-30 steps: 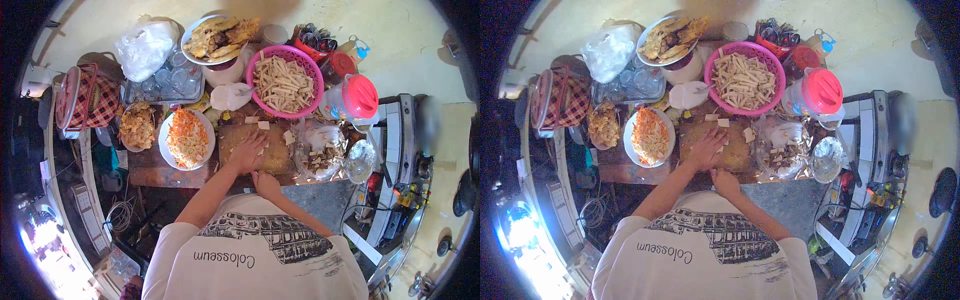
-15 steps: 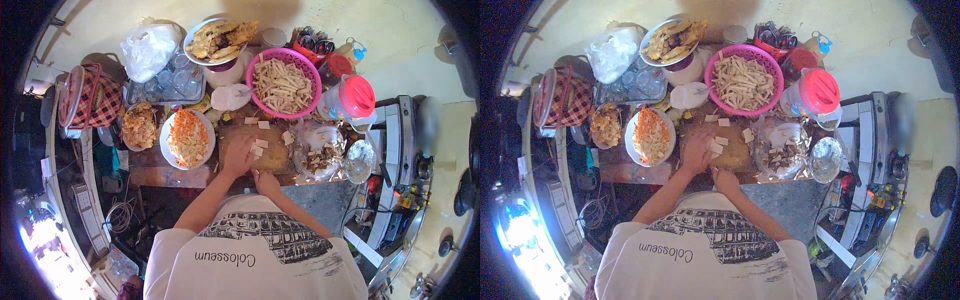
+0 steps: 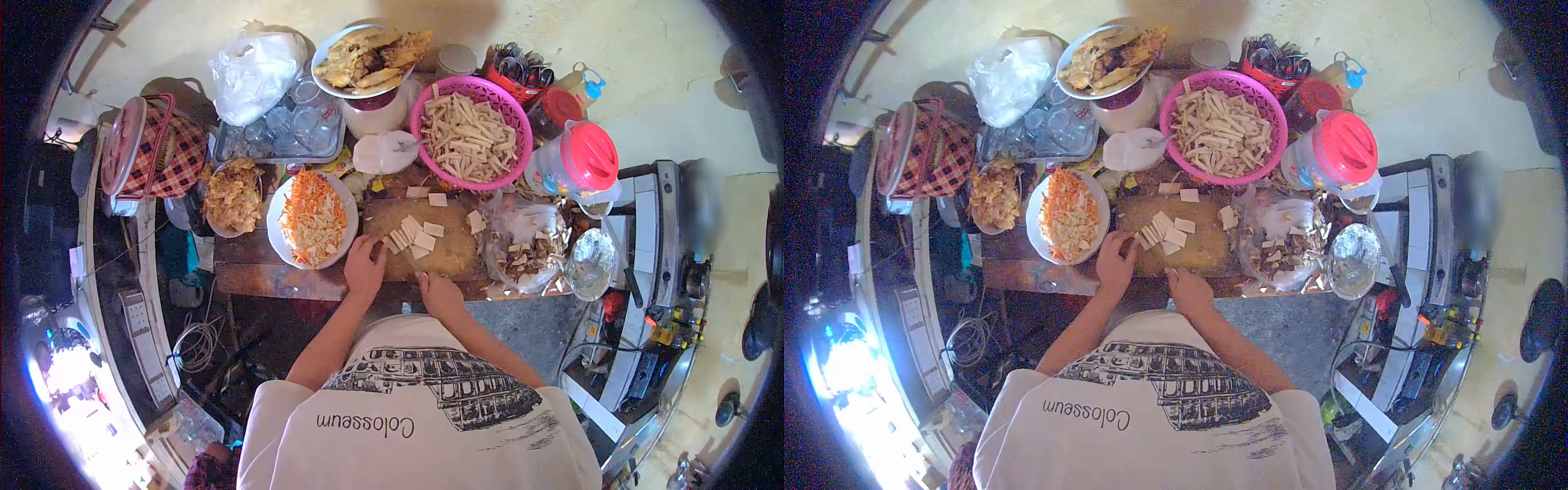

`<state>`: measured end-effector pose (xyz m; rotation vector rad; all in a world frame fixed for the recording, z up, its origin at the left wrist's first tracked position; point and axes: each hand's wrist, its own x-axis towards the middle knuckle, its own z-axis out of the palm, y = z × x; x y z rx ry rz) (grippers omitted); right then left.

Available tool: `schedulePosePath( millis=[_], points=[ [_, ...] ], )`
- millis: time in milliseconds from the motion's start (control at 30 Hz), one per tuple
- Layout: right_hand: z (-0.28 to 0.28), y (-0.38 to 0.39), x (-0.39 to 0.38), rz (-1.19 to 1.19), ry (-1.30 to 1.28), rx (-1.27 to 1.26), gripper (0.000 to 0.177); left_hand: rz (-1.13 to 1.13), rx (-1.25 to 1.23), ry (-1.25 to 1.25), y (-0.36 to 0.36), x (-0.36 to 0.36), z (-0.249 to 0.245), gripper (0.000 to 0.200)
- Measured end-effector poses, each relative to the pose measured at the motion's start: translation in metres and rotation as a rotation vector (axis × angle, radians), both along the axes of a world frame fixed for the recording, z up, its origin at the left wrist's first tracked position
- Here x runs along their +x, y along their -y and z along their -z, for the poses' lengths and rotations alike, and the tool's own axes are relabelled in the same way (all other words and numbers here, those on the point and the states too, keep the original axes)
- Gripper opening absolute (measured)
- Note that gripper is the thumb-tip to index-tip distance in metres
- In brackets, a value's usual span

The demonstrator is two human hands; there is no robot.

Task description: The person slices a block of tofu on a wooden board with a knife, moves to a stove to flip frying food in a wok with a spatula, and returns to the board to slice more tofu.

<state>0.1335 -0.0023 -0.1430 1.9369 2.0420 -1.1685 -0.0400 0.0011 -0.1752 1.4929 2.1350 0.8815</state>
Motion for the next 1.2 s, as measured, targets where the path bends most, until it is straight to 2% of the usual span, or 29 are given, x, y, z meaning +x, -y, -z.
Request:
schedulePosePath(
  millis=[233, 367, 567, 733, 1033, 1133, 1200],
  points=[
    [0.0, 0.004, 0.01, -0.007, -0.018, 0.005, 0.05, -0.008, -0.077, 0.059, -0.003, -0.001, -0.005, 0.026],
    [0.002, 0.008, 0.012, 0.039, -0.117, 0.053, 0.051, -0.015, -0.006, 0.017, -0.004, -0.001, -0.003, 0.021],
    [0.001, 0.003, 0.004, -0.006, -0.054, -0.036, 0.054, -0.015, -0.022, 0.04, -0.004, 0.0, -0.007, 0.021],
    [0.003, 0.002, 0.003, -0.02, -0.096, -0.029, 0.054, -0.019, -0.034, 0.083, -0.004, -0.001, -0.001, 0.019],
    [0.003, 0.001, -0.004, -0.012, -0.035, -0.038, 0.052, -0.001, -0.008, 0.014, -0.005, 0.0, -0.004, 0.017],
    [0.01, 0.004, -0.006, 0.001, -0.018, -0.023, 0.051, 0.042, 0.025, 0.007, -0.013, 0.005, -0.019, 0.028],
    [0.013, 0.005, -0.007, 0.0, -0.015, -0.022, 0.05, 0.266, 0.045, -0.116, -0.026, 0.011, -0.028, 0.042]
  ],
)
